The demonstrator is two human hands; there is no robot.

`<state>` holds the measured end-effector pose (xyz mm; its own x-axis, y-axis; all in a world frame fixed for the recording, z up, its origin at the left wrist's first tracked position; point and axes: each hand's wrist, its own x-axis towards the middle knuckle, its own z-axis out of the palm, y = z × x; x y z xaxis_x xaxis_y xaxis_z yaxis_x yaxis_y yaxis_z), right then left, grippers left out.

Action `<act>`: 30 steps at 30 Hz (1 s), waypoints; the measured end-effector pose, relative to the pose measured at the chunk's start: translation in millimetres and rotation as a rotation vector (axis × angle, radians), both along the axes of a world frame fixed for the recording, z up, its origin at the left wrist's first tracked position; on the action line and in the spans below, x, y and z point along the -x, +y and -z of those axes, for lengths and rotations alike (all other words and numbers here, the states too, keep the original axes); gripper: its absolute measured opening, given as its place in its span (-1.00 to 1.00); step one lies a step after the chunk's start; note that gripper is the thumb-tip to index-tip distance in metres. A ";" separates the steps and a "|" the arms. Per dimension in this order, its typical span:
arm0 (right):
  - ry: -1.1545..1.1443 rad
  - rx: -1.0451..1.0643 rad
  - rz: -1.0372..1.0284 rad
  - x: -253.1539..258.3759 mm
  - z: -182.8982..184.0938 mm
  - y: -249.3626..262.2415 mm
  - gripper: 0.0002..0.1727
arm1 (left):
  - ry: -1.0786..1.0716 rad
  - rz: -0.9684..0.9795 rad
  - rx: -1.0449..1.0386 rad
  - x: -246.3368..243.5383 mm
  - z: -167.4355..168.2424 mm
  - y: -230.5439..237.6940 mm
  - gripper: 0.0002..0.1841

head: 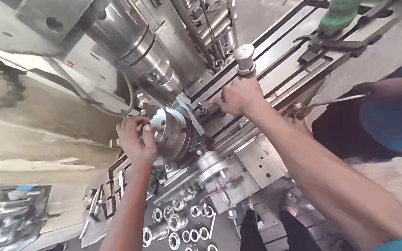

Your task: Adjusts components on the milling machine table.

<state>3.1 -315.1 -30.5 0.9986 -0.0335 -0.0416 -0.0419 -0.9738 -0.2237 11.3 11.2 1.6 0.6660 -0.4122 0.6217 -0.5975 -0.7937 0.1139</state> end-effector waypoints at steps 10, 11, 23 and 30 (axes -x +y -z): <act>-0.043 -0.143 -0.003 -35.1 -0.8 -62.1 -0.13 | -0.049 0.028 0.067 -1.3 -0.7 -7.7 -0.24; -0.024 -0.127 0.002 -37.6 -6.8 -66.4 -0.14 | -0.042 0.021 0.065 -1.9 -1.0 -7.5 -0.22; -0.444 -0.628 0.237 23.1 107.5 -75.1 -0.33 | 0.023 0.057 0.044 -2.9 -2.0 1.0 -0.19; -0.656 -0.705 0.330 19.4 117.3 -69.8 -0.38 | 0.077 0.108 0.053 -2.6 -4.0 4.8 -0.25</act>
<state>-16.3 -384.9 -147.8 0.7772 -0.4906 0.3942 0.0531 -0.5730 -0.8178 13.8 16.0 5.7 0.6665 -0.4518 0.5930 -0.6667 -0.7171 0.2031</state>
